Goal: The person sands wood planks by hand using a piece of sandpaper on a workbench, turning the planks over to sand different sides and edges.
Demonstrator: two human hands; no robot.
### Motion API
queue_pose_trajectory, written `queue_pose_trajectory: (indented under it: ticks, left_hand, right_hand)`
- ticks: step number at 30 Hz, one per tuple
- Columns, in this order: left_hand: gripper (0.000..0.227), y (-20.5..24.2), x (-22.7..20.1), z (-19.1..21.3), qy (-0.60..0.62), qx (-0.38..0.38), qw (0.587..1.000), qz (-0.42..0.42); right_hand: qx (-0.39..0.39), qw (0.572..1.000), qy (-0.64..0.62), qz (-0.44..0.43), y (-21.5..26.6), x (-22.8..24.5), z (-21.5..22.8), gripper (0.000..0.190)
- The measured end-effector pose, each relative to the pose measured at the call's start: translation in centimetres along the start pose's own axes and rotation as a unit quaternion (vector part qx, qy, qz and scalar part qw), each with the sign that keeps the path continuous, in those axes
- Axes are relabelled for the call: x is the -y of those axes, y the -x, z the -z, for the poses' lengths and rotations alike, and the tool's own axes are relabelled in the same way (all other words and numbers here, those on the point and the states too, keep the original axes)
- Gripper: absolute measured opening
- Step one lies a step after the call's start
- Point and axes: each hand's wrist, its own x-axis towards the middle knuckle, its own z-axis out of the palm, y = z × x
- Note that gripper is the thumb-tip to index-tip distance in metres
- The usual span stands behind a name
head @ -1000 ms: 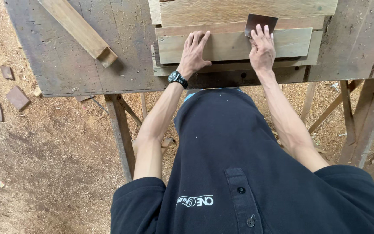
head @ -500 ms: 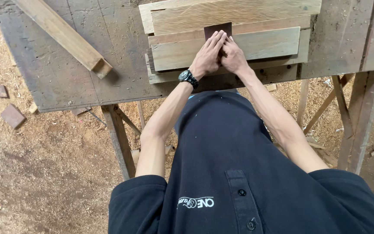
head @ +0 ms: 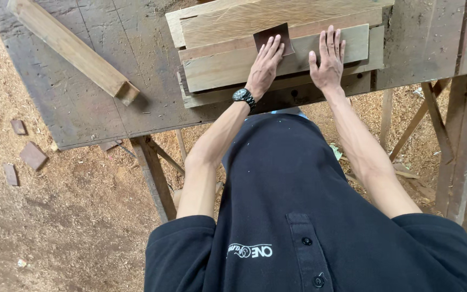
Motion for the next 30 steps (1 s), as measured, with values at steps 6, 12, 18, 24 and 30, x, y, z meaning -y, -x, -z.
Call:
queue_pose_trajectory:
  ticks: [6, 12, 18, 24, 30]
  left_hand:
    - [0.048, -0.2, -0.1, -0.3, -0.013, 0.014, 1.000, 0.017]
    - [0.039, 3.6, 2.8, 3.5, 0.000, -0.048, 0.995, 0.085]
    - [0.046, 1.5, 1.2, -0.4, -0.073, -0.073, 0.989, 0.109]
    - [0.048, 2.5, 2.2, 0.9, 0.001, -0.017, 0.996, 0.086]
    - [0.046, 7.7, 6.7, 4.6, -0.048, -0.074, 0.984, 0.155]
  right_hand:
    - [-0.003, 1.000, -0.011, 0.001, -0.1, 0.1, -0.1, 0.062]
    - [-0.034, 0.999, -0.018, 0.018, 0.1, 0.2, 0.0, 0.060]
    - [-0.018, 1.000, 0.016, 0.008, -0.2, -0.9, -1.7, 0.062]
    - [-0.024, 0.998, 0.052, 0.007, -0.8, -1.7, -2.1, 0.061]
    - [-0.030, 0.998, 0.050, 0.004, -0.1, -0.4, -1.4, 0.060]
